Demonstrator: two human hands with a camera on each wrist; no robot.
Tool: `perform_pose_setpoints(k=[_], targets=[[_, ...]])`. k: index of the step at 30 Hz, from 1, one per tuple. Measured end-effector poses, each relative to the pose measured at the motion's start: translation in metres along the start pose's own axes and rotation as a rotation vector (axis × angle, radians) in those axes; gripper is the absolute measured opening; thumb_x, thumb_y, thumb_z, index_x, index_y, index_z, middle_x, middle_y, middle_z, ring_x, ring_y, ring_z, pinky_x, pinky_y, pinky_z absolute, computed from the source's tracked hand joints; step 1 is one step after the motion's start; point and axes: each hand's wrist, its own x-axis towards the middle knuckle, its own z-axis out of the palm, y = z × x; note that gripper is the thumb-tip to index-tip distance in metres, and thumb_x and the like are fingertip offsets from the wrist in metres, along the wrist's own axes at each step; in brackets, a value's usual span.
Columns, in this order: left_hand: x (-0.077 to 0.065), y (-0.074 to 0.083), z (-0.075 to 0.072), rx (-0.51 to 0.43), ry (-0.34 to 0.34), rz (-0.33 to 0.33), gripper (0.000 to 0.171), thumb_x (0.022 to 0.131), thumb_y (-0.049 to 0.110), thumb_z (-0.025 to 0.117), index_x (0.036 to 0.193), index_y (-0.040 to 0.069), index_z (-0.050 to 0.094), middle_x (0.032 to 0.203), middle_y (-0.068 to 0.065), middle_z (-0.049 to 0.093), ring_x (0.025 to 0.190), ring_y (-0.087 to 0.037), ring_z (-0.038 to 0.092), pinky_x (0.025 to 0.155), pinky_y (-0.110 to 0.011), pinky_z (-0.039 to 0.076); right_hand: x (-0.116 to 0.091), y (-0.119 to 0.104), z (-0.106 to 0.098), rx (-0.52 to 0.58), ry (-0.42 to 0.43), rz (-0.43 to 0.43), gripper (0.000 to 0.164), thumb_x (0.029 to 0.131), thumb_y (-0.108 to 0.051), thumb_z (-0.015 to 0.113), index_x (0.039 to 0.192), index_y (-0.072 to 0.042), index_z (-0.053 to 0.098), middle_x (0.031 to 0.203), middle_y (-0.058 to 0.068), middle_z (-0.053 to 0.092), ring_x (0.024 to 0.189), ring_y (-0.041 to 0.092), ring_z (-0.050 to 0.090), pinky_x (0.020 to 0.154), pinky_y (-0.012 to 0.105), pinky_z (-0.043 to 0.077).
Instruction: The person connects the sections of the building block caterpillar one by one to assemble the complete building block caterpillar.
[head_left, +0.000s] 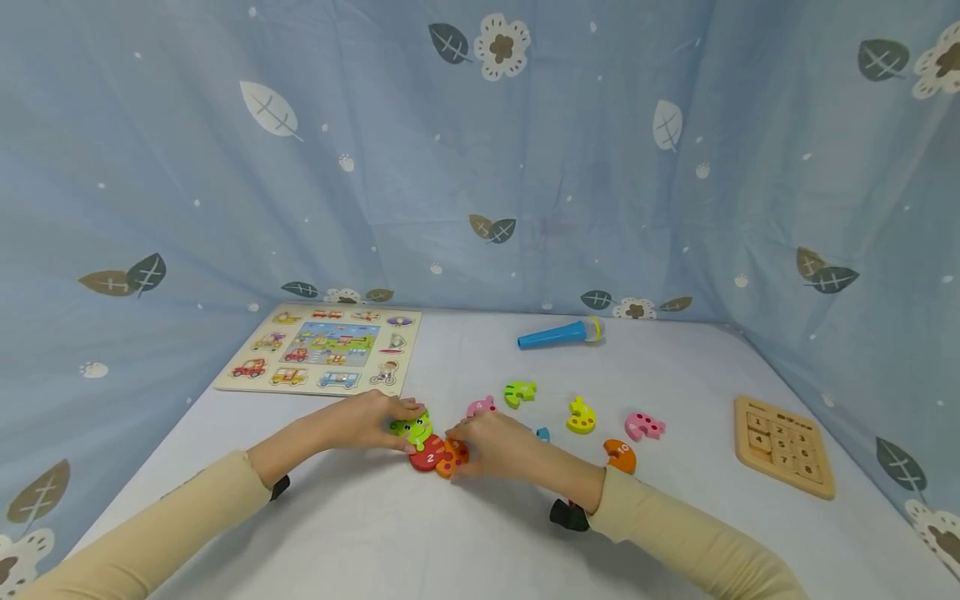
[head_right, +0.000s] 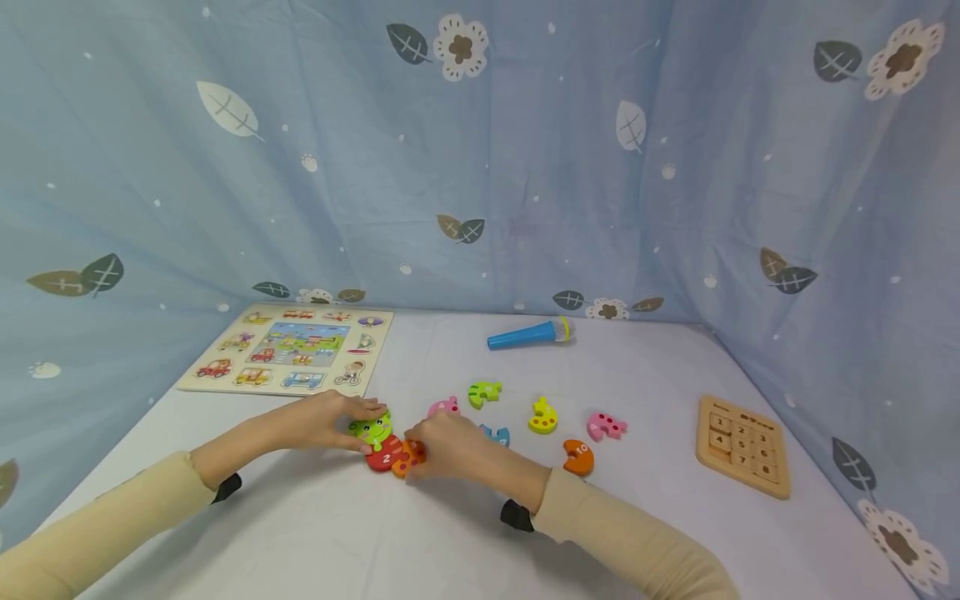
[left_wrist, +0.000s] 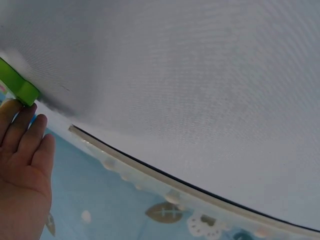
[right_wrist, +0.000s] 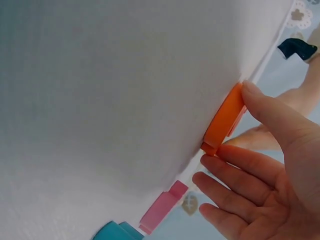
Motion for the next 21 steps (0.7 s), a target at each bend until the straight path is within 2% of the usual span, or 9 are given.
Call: perform_pose_setpoints(k=[11,17,21], targets=[[-0.001,0.002,-0.001,0.006,-0.006,-0.012,0.069,0.085,0.055,0.065,0.136,0.009,0.056,0.139,-0.009,0.053,0.129,-0.025,0.048,0.104,-0.044,0.041,-0.003,-0.001,-0.003,0.029,-0.015,-0.006,0.060,0.076,-0.044,0.080,0.123,-0.008,0.067,0.117,0.000,0.068,0.103,0.007,0.064,0.085,0.016,0.050],[-0.005,0.007,-0.002,0.046,0.024,-0.039,0.069,0.084,0.055,0.066,0.137,0.012,0.056,0.139,-0.009,0.053,0.130,-0.025,0.048,0.104,-0.045,0.041,-0.007,0.000,-0.007,0.041,-0.021,-0.030,0.061,0.077,-0.042,0.080,0.125,-0.007,0.066,0.120,0.001,0.067,0.109,0.009,0.062,0.089,0.020,0.050],[-0.008,0.012,0.000,0.085,0.049,-0.064,0.074,0.082,0.061,0.065,0.137,0.013,0.056,0.138,-0.011,0.053,0.129,-0.028,0.048,0.102,-0.048,0.042,-0.016,-0.001,-0.015,0.068,-0.019,-0.019,0.058,0.076,-0.039,0.081,0.122,-0.007,0.067,0.119,0.001,0.068,0.109,0.012,0.063,0.089,0.023,0.051]])
